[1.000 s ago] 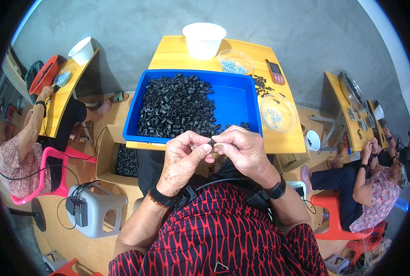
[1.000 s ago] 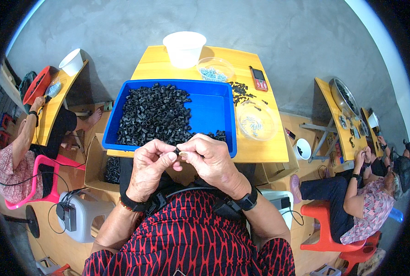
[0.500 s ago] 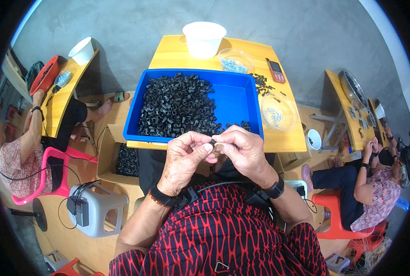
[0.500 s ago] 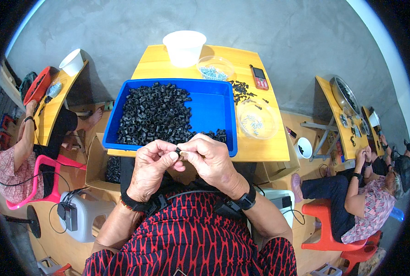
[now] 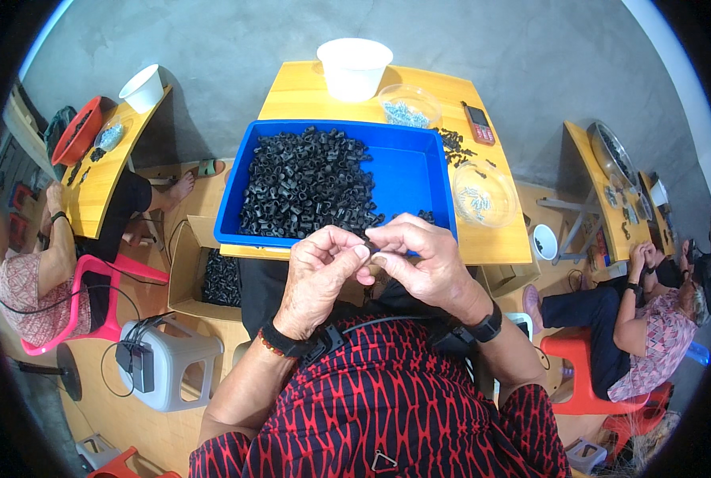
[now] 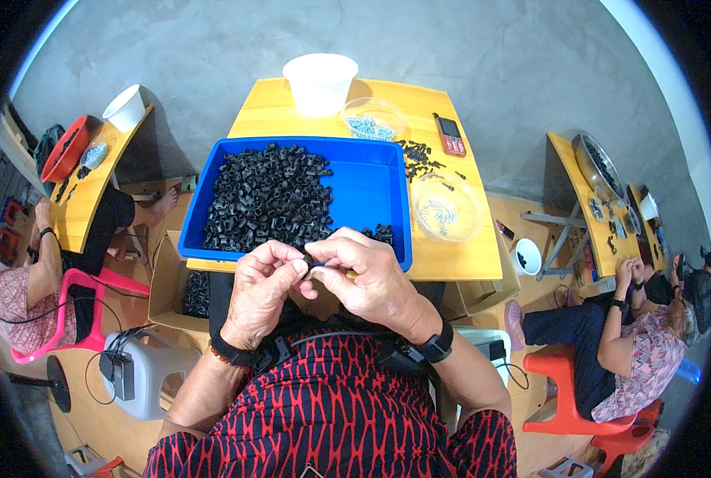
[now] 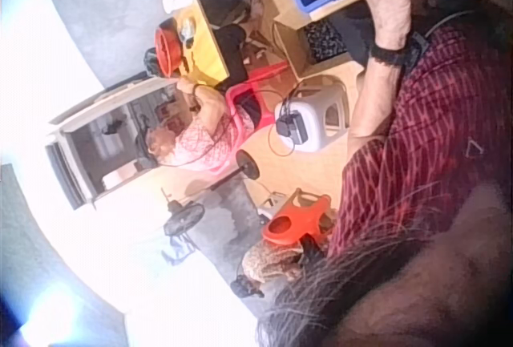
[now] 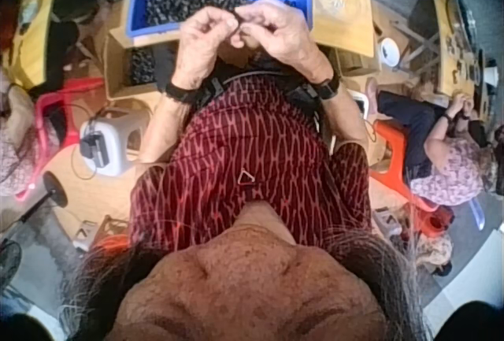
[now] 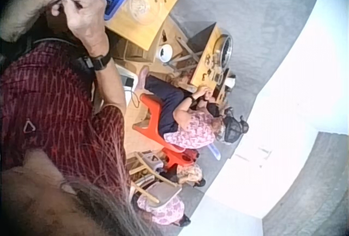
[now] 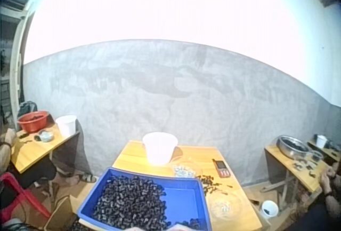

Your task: Sorting small black plastic components and inserting light-colored plastic pins into them to create assembled fasteners.

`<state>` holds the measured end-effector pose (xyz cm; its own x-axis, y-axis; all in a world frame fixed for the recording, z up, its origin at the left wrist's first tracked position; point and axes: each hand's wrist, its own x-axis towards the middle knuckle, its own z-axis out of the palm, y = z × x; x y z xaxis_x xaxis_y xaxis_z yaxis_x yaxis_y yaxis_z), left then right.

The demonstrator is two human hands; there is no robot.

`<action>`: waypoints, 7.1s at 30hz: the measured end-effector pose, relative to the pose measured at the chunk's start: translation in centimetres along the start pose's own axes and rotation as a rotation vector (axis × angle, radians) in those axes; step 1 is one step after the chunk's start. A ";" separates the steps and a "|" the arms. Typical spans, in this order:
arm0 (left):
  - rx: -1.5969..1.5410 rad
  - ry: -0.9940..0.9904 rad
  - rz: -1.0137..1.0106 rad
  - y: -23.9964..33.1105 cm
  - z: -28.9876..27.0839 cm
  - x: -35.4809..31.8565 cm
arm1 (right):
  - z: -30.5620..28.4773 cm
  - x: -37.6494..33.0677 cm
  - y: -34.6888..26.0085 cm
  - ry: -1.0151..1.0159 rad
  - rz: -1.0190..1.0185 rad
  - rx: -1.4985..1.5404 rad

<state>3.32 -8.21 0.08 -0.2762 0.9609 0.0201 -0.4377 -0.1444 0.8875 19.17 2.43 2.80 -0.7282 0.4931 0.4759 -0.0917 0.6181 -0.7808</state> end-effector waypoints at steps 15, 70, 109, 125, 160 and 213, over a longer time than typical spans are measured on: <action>0.104 0.125 0.083 0.3 1.4 -0.3 | -0.1 1.2 -2.3 -0.219 -0.018 -0.525; 0.472 0.914 0.889 4.6 -6.4 1.0 | -2.5 3.7 1.9 -0.066 0.428 0.133; 0.268 0.174 0.214 0.1 0.2 0.0 | -15.0 0.8 8.6 -0.040 0.363 -0.679; 0.295 0.176 0.167 0.1 0.1 0.2 | -14.6 1.1 10.6 -0.251 0.407 -0.859; 0.139 0.071 0.062 0.3 -0.2 -0.4 | -3.4 0.5 0.4 0.147 0.021 -0.132; -0.008 0.094 0.136 -0.4 -1.7 -0.3 | -1.3 1.6 -1.1 0.113 0.019 -0.190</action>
<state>2.07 -8.83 -1.06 -0.4119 0.9061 0.0962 -0.3978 -0.2738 0.8757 19.00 3.32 4.95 -0.6469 0.5650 0.5122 0.0588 0.7066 -0.7052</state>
